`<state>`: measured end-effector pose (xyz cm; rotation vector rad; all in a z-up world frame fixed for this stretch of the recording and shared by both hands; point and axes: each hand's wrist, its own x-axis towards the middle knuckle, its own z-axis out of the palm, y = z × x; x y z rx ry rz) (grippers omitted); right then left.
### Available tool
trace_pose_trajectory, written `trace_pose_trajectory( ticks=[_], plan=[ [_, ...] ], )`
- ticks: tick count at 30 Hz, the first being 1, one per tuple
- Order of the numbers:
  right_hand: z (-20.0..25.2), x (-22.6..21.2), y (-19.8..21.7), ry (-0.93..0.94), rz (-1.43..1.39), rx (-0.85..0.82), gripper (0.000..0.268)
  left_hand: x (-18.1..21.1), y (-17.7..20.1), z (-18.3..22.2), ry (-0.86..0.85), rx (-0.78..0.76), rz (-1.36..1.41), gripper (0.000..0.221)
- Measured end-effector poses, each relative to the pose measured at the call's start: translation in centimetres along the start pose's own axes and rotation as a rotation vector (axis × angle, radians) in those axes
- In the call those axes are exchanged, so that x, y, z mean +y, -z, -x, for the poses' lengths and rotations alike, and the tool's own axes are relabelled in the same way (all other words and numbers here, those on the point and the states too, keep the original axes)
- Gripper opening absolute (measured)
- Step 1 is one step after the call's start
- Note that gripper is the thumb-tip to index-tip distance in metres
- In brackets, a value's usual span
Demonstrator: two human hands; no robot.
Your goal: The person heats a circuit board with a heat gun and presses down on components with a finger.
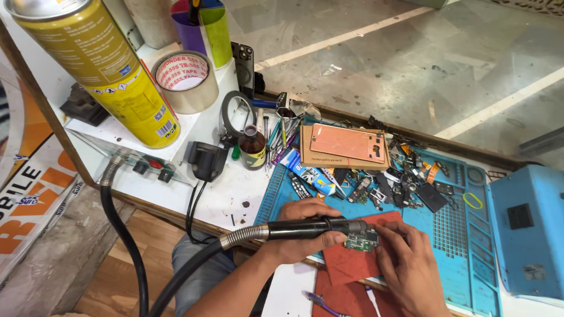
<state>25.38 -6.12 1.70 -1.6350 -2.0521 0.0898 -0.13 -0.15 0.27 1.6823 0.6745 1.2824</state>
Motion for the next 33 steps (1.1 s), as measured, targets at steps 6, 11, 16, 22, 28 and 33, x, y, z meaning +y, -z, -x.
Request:
trace_pose_trajectory(
  ticks=[6, 11, 16, 22, 28, 33],
  plan=[
    [0.0, -0.3, 0.3, -0.053, -0.009, -0.043, 0.04, 0.4, 0.5, 0.0, -0.002, -0.145, -0.001, 0.045],
    [0.0, -0.3, 0.4, -0.023, -0.018, -0.03, 0.04, 0.2, 0.1, 0.0, 0.024, -0.003, -0.007, 0.042],
    [-0.2, -0.8, 0.6, 0.025, -0.02, 0.011, 0.039, -0.3, 0.3, -0.1, -0.078, -0.062, -0.034, 0.038],
    [-0.3, -1.4, 1.2, 0.017, -0.026, -0.001, 0.036, -0.4, 0.5, -0.1, -0.018, -0.041, -0.072, 0.036],
    [-0.7, -2.1, 2.1, 0.02, -0.051, -0.032, 0.038, -0.2, 0.3, 0.0, -0.006, -0.004, -0.025, 0.037],
    [-0.6, -2.0, 2.0, 0.031, -0.063, -0.02, 0.039, -0.4, 0.3, 0.1, -0.027, -0.063, -0.011, 0.036]
  ],
)
